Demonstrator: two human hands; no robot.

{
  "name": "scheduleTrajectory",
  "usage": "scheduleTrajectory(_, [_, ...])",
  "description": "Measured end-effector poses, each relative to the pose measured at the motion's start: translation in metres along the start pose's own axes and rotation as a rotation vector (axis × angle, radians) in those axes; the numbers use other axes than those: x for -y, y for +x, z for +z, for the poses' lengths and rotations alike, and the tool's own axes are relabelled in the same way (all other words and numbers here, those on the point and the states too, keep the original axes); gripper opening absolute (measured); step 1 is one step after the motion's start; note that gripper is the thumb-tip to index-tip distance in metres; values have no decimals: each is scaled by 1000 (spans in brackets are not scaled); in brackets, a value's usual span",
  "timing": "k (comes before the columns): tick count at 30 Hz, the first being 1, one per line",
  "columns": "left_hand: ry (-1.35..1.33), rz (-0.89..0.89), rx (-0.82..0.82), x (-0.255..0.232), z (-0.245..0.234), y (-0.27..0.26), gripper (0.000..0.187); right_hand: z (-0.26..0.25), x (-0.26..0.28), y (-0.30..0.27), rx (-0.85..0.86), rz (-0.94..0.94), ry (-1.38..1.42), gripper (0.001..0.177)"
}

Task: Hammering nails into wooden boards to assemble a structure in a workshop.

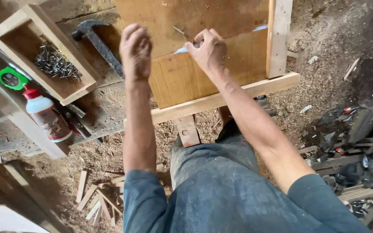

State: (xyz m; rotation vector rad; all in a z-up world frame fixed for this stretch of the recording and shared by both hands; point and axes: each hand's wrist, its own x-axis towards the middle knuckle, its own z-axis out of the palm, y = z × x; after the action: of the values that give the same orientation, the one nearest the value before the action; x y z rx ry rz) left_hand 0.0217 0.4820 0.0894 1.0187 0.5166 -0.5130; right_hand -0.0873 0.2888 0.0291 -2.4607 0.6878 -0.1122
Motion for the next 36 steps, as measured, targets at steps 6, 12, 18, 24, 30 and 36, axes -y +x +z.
scheduleTrajectory(6, [497, 741, -264, -71, -145, -15, 23, 19, 7, -10, -15, 37, 116, 19])
scheduleTrajectory(12, [769, 878, -170, -77, -126, -27, 14, -7, 21, -28, -6, 53, 323, 10])
scheduleTrajectory(18, [1562, 825, 411, 46, -24, 22, 61, -50, 46, -98, 291, 612, 724, 33])
scheduleTrajectory(24, [1610, 1051, 445, 78, -12, 40, 20, -60, 44, -137, 128, 857, 875, 27])
scheduleTrajectory(30, [1777, 1060, 773, 60, -19, 62, 18, -66, 37, -121, 136, 919, 983, 32])
scheduleTrajectory(36, [1805, 1071, 830, 52, 2, 70, 11, -72, 24, -128, 175, 913, 936, 29])
